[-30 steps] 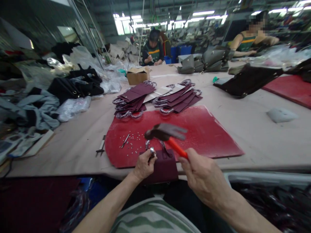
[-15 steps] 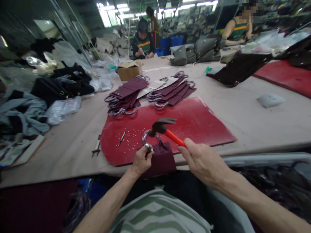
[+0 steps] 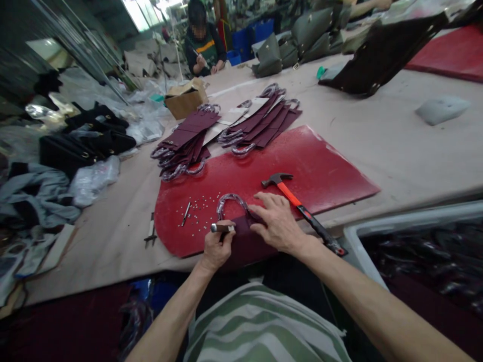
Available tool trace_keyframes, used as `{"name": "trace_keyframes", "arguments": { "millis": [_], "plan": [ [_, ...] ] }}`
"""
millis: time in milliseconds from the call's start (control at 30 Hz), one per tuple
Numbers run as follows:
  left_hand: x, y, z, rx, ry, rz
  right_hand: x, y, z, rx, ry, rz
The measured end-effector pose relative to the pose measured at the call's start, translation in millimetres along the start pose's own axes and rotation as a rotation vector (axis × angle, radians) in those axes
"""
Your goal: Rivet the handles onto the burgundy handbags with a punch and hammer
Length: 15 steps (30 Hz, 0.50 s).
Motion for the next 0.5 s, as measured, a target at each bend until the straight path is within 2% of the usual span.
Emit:
{"name": "trace_keyframes", "arguments": {
  "millis": [100,233,367,500],
  "plan": [
    [2.0,1.2,1.7,0.002,-0.038,-0.014,-1.2,-26.3,-14.0,0.029,-0.012,-0.085],
    [2.2,1.2,3.3,-0.026,-0.040,-0.003,-7.9,-51.2,-12.9,0.058,-0.077,-0.133],
    [0.7,2.4,6.3,-0.076,0.027,0.037,-12.7,-54.6,-16.4,0.073,-0.143,-0.123],
    [-0.8,6.0,8.9,-0.087,0.186,0.074,-12.9,-54.8,-23.6,0.088,-0.221,-0.105]
  ]
}}
Point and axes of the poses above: each hand's wrist, its own x-axis towards the middle knuckle, its own y-axis out of the back of the hand, z = x × y, the point moved 1 cm from there along x, towards the middle knuckle, and after that the axes turned 9 degrees about z, right-handed, at the moved point
